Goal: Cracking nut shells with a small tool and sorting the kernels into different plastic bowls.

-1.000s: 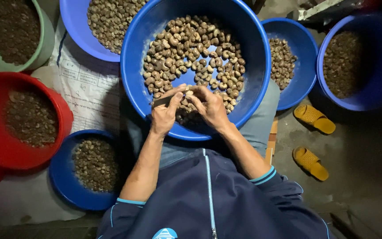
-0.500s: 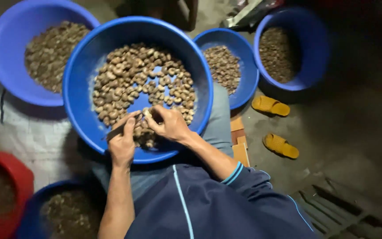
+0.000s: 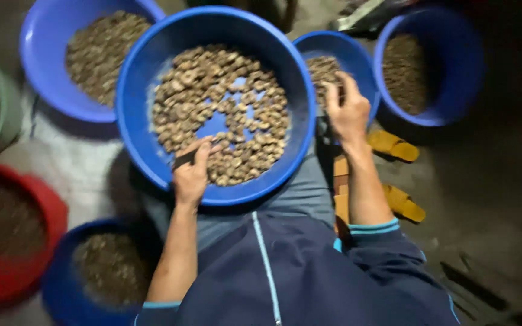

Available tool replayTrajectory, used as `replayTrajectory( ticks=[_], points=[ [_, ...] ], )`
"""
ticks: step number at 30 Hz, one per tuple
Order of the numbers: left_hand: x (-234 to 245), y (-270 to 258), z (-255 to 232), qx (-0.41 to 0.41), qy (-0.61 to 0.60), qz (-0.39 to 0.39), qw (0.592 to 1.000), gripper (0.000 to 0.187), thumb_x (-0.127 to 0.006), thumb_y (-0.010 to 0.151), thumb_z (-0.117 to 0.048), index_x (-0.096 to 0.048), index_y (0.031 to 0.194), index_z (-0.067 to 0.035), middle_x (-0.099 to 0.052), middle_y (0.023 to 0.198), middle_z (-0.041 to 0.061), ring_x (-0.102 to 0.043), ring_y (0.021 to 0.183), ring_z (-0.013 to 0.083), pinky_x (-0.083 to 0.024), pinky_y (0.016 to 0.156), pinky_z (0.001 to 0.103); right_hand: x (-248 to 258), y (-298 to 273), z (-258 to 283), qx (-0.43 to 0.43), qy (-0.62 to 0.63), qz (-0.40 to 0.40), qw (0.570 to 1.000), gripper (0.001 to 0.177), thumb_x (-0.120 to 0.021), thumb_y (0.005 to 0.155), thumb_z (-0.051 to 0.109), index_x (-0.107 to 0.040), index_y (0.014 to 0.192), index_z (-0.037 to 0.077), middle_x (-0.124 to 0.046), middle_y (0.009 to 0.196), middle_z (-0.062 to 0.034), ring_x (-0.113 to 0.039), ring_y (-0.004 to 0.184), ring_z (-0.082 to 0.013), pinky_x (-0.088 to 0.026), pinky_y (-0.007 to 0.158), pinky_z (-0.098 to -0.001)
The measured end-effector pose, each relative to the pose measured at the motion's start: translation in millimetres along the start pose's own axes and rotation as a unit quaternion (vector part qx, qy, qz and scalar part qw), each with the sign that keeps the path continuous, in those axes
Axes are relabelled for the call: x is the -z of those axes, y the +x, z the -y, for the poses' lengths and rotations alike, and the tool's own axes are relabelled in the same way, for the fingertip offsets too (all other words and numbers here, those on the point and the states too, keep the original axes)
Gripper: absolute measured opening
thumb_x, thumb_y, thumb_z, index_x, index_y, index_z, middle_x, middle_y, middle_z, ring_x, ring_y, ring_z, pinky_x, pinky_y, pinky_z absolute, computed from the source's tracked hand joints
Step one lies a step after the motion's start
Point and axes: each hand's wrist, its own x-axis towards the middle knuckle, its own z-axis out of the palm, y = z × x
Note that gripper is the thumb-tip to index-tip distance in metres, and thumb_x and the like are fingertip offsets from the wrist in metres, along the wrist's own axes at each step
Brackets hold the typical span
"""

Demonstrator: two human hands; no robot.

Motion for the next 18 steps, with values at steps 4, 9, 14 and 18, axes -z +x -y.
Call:
replayTrajectory(
  ticks=[4,9,14,18],
  points=[
    [-1,0,6,0.001,-0.006,-0.009,1.0,0.022,-0.064,0.102,-0.016,-0.076,0.115,-0.003,-0.077,0.091,0.023,-0.074,0.09,0.0274,-0.062,0.078,0.039,-15,-13,35,0.053,0.023,0.054,0.997,0.023,-0.071,0.105,0.016,-0.07,0.128,0.013,-0.076,0.086,-0.0134,-0.072,0.072,-0.0352,-0.056,0.063,-0.0439],
    [1,1,2,-0.007,0.003,-0.009,1.0,0.022,-0.063,0.104,-0.021,-0.076,0.115,-0.007,-0.078,0.089,0.018,-0.076,0.086,0.0201,-0.062,0.076,0.033,-97,-53,46,0.098,-0.006,0.25,0.963,0.029,-0.075,0.092,0.029,-0.068,0.118,0.021,-0.077,0.09,-0.0102,-0.075,0.082,-0.034,-0.059,0.073,-0.0471],
    [3,0,1,-0.004,-0.013,0.002,1.0,0.026,-0.06,0.106,-0.024,-0.074,0.117,-0.005,-0.078,0.092,0.02,-0.077,0.089,0.0233,-0.063,0.079,0.036,-149,-90,51,0.139,-0.082,0.441,0.883,0.033,-0.065,0.09,0.047,-0.059,0.115,0.025,-0.073,0.101,-0.003,-0.074,0.087,-0.0348,-0.058,0.075,-0.0539],
    [5,2,0,0.02,0.015,0.018,1.0,0.029,-0.058,0.107,-0.028,-0.073,0.122,-0.008,-0.078,0.095,0.019,-0.076,0.091,0.0211,-0.062,0.078,0.034,-177,-114,56,0.15,-0.099,0.526,0.831,0.034,-0.064,0.09,0.032,-0.063,0.121,0.02,-0.069,0.122,-0.0076,-0.073,0.097,-0.0383,-0.06,0.082,-0.0522]
  ],
)
